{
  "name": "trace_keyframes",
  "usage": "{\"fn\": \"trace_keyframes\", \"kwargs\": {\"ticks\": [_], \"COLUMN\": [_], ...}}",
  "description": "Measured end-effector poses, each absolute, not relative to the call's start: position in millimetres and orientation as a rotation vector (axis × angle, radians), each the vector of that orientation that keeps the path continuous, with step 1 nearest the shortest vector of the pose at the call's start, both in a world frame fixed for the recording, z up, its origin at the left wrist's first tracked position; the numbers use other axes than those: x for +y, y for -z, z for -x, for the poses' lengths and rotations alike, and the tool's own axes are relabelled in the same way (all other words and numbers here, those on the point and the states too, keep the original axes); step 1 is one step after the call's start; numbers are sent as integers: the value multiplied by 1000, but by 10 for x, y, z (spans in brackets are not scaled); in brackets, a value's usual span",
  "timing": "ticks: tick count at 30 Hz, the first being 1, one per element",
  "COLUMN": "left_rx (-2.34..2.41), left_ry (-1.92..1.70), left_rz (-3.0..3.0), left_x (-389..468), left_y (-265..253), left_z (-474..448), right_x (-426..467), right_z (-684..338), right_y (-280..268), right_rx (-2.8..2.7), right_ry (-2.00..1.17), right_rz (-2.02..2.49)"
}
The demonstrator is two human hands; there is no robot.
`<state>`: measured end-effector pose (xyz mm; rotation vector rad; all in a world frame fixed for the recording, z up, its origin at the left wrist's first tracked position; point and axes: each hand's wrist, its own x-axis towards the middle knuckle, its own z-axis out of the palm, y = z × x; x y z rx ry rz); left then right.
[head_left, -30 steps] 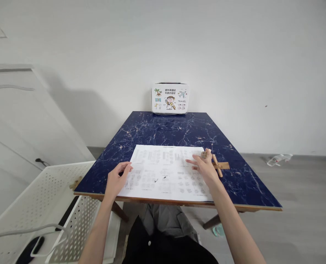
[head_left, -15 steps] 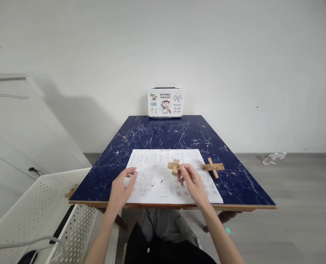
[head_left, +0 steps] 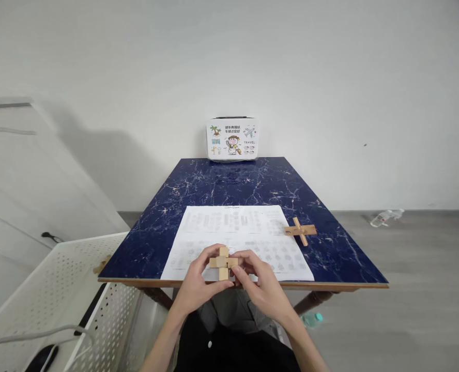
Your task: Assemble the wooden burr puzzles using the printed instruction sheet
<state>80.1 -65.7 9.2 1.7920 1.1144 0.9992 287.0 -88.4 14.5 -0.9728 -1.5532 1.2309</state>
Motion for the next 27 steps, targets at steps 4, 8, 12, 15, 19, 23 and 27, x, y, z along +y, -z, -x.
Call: {"fn": "trace_keyframes", "kwargs": {"ticks": [4, 8, 12, 15, 19, 23, 27], "left_rx": [1117, 1133, 1033, 949, 899, 822, 823], "left_ry": [-990, -978, -994, -1053, -1205, -1170, -1150], "left_rz": [-1773, -1674, -1491, -1300, -1117, -1104, -1135], "left_x": [-681, -721, -777, -792, -805, -837, -850], "left_y": [-153, -175, -124, -49, 6, -37, -86], "left_z": [-818, -863, -885, -898, -947, -1013, -1062], "right_x": [-920, -928, -932, -931, -941, -943, -945], "right_z": [-2871, -2862, -2853, -2836, -2809, -2791, -2753], "right_y": [-173, -148, -114, -112, -143, -186, -157], "right_rx": [-1580, -1565, -1506, -1481, -1495, -1637, -1631], "right_ry": [-1139, -1116, -1129, -1115, -1110, -1186, -1177], "right_rz": [1003, 987, 980, 952, 968, 937, 925]}}
